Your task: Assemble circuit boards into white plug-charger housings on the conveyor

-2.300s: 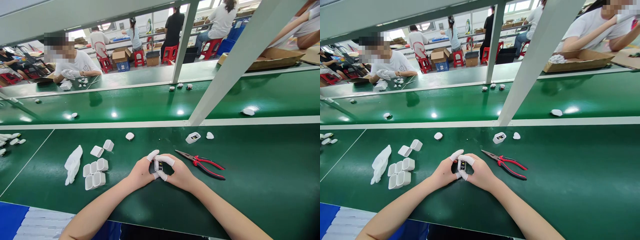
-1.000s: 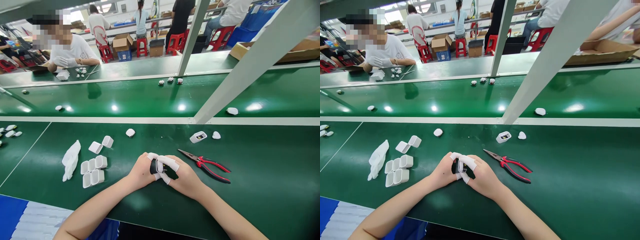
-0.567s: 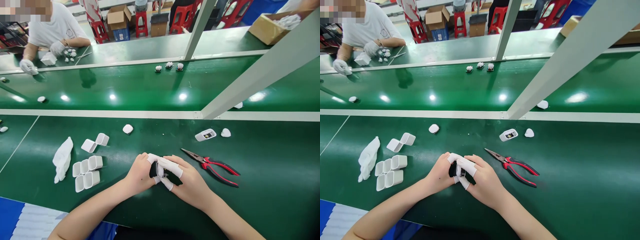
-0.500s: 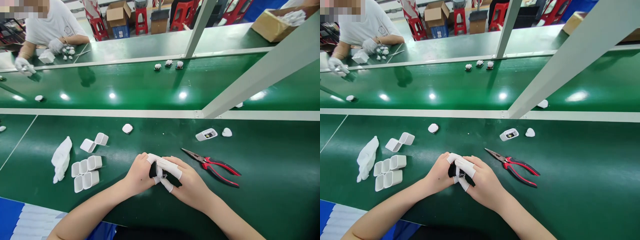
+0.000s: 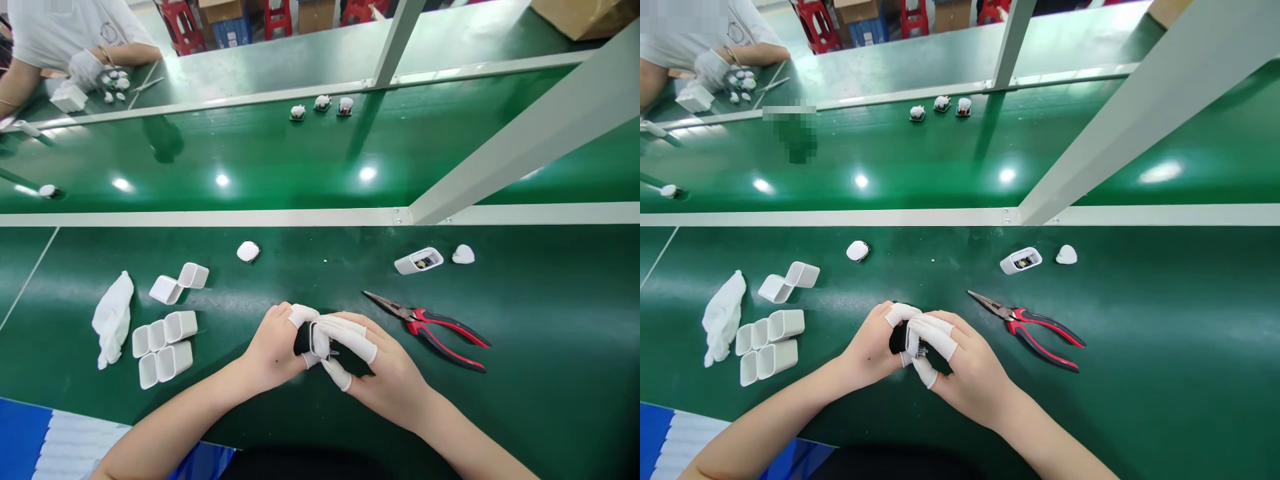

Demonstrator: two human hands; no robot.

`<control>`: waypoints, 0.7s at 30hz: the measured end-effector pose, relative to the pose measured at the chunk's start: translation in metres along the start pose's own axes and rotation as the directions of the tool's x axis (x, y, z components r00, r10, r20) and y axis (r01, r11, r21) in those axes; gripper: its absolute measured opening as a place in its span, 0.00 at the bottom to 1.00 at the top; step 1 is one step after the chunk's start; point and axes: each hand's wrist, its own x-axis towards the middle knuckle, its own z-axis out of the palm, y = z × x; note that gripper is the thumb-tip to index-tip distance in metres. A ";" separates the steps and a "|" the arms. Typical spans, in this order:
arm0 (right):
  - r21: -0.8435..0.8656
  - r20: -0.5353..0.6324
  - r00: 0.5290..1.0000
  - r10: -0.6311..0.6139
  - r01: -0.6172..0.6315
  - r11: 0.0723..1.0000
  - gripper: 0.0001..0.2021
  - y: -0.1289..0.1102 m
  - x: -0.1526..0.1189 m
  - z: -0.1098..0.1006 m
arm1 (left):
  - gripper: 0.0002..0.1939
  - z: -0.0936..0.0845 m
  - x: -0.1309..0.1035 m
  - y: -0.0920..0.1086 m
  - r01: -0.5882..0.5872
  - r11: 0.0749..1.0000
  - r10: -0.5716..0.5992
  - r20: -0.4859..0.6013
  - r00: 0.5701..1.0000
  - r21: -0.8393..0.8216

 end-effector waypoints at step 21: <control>-0.079 0.000 0.999 -0.041 0.041 0.996 0.29 -0.002 0.000 0.006 | 0.19 0.001 0.000 -0.003 -0.013 1.000 0.013 -0.006 1.000 0.016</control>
